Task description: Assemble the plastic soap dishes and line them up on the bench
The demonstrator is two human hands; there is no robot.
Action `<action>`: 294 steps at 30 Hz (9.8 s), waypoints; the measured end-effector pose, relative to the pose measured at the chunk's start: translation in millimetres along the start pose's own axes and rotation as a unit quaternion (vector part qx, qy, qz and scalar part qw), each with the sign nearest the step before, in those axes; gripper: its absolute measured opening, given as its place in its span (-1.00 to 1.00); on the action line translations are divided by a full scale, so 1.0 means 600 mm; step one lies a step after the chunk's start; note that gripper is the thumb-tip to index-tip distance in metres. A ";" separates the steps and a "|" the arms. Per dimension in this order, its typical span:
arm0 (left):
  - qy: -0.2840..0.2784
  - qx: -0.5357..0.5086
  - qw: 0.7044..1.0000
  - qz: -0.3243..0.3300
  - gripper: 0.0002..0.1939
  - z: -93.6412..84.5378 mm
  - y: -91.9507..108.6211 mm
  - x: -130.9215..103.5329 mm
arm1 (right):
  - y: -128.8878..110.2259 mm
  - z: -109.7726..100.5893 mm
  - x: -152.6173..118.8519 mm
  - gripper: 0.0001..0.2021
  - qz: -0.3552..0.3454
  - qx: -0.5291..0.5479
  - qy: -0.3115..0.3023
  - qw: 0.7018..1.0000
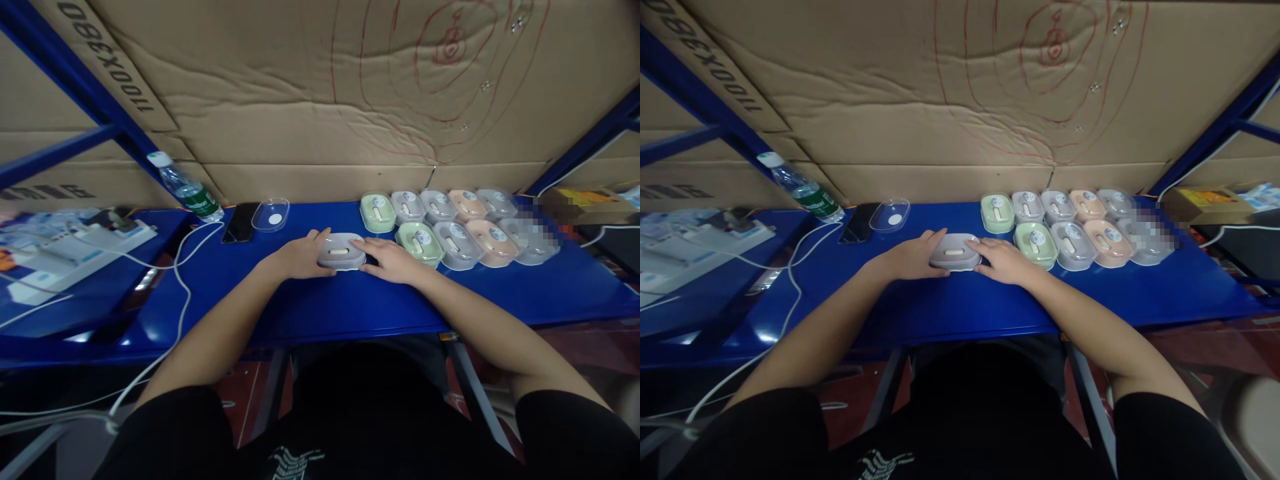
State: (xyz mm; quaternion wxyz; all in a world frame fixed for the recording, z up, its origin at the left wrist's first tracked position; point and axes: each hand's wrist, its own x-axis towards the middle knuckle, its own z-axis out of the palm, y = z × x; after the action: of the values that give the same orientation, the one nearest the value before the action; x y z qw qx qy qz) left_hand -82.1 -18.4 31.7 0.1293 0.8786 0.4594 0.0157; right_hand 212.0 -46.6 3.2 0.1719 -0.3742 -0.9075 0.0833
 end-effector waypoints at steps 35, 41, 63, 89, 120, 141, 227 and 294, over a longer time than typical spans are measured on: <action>0.304 -0.180 0.927 -0.124 -0.73 -0.047 -0.118 0.016 | 0.004 0.002 -0.002 0.05 -0.002 0.043 0.005 0.999; 0.279 -0.489 0.826 0.003 -0.64 -0.058 -0.066 0.010 | -0.008 -0.008 0.001 0.03 0.031 0.068 0.046 0.996; 0.128 -0.229 0.965 0.017 0.22 -0.037 -0.011 -0.004 | -0.014 -0.007 0.002 -0.18 0.083 0.116 0.092 0.985; 0.065 -0.181 0.979 0.064 -0.06 -0.022 -0.062 0.016 | -0.009 -0.004 0.006 -0.19 0.070 0.022 0.001 0.997; 0.011 -0.212 0.968 0.137 -0.34 0.001 0.004 0.016 | -0.029 -0.058 -0.006 -0.62 0.068 -0.147 0.102 0.981; 0.037 0.014 0.981 0.192 0.03 0.044 0.047 0.024 | 0.003 -0.081 -0.019 -0.60 0.138 -0.092 0.095 0.982; 0.128 -0.090 0.971 0.180 -0.08 0.047 -0.002 0.036 | -0.029 -0.083 -0.024 0.02 0.046 -0.007 -0.030 0.998; 0.166 0.107 0.976 -0.096 -0.74 -0.015 -0.158 0.029 | -0.011 -0.067 -0.016 -0.81 0.030 0.059 0.255 0.965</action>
State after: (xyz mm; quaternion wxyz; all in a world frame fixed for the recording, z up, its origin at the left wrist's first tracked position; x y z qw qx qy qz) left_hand -149.3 49.4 15.8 -0.0424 0.8245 0.5555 0.0992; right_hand 229.3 -57.1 40.1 0.4166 -0.3988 -0.8158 0.0440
